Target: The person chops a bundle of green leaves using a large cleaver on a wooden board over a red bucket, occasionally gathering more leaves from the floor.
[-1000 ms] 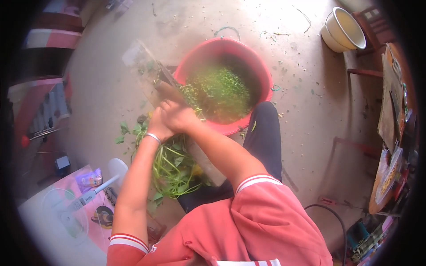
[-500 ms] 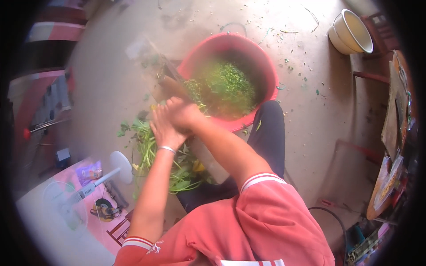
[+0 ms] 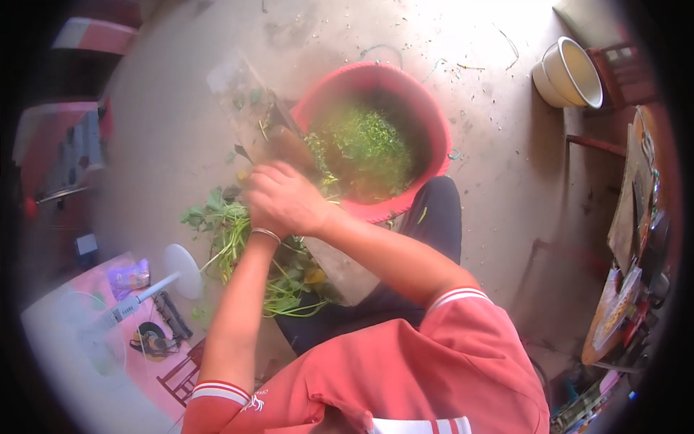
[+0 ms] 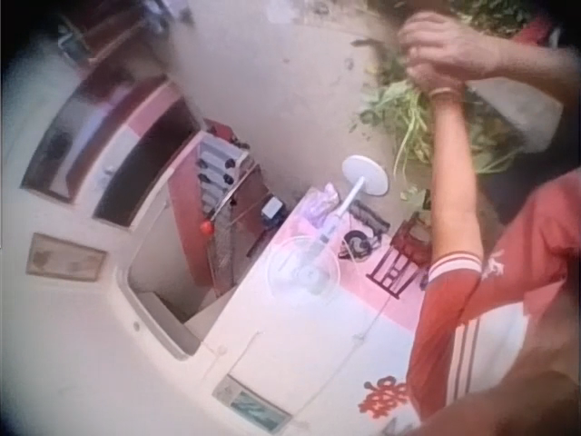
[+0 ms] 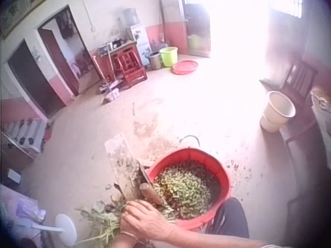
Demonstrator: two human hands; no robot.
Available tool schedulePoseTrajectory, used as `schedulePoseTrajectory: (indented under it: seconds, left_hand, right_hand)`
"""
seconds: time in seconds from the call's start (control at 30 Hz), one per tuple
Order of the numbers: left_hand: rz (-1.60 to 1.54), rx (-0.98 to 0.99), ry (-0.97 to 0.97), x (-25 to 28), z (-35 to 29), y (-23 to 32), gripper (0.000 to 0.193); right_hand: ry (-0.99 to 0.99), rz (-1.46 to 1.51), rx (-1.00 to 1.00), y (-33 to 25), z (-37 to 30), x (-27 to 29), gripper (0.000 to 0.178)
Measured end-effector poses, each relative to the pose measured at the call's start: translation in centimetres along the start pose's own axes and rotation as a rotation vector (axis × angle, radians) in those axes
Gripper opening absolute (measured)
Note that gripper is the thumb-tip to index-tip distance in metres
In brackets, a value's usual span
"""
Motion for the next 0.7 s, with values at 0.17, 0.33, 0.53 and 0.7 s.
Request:
schedulePoseTrajectory:
  seconds: [0.17, 0.33, 0.53, 0.7]
  left_hand:
    - [-0.184, 0.135, -0.057, 0.3, -1.0, 0.0, 0.098]
    - [-0.171, 0.122, -0.054, 1.2, -1.1, 0.4, 0.094]
    - [-0.202, 0.147, -0.098, 1.0, 1.3, -0.1, 0.091]
    - [-0.101, 0.189, -0.102, 0.7, 2.3, 0.1, 0.086]
  right_hand:
    - [0.17, 0.107, -0.686, 5.5, 1.4, 2.3, 0.034]
    - [-0.055, 0.433, -1.035, 12.0, 6.4, -0.1, 0.04]
    - [-0.082, 0.851, -1.208, 17.5, 14.9, -4.6, 0.029]
    - [0.075, 0.609, -0.933, 12.7, 8.5, -3.4, 0.018]
Point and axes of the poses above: each hand's wrist, its own z-axis towards the middle knuckle, its own x-axis out of the back of the hand, y = z × x, the point moved 4 cm from there along z, towards the middle knuckle, and after that the axes turned 7 degrees about y, right-handed, at the moved point
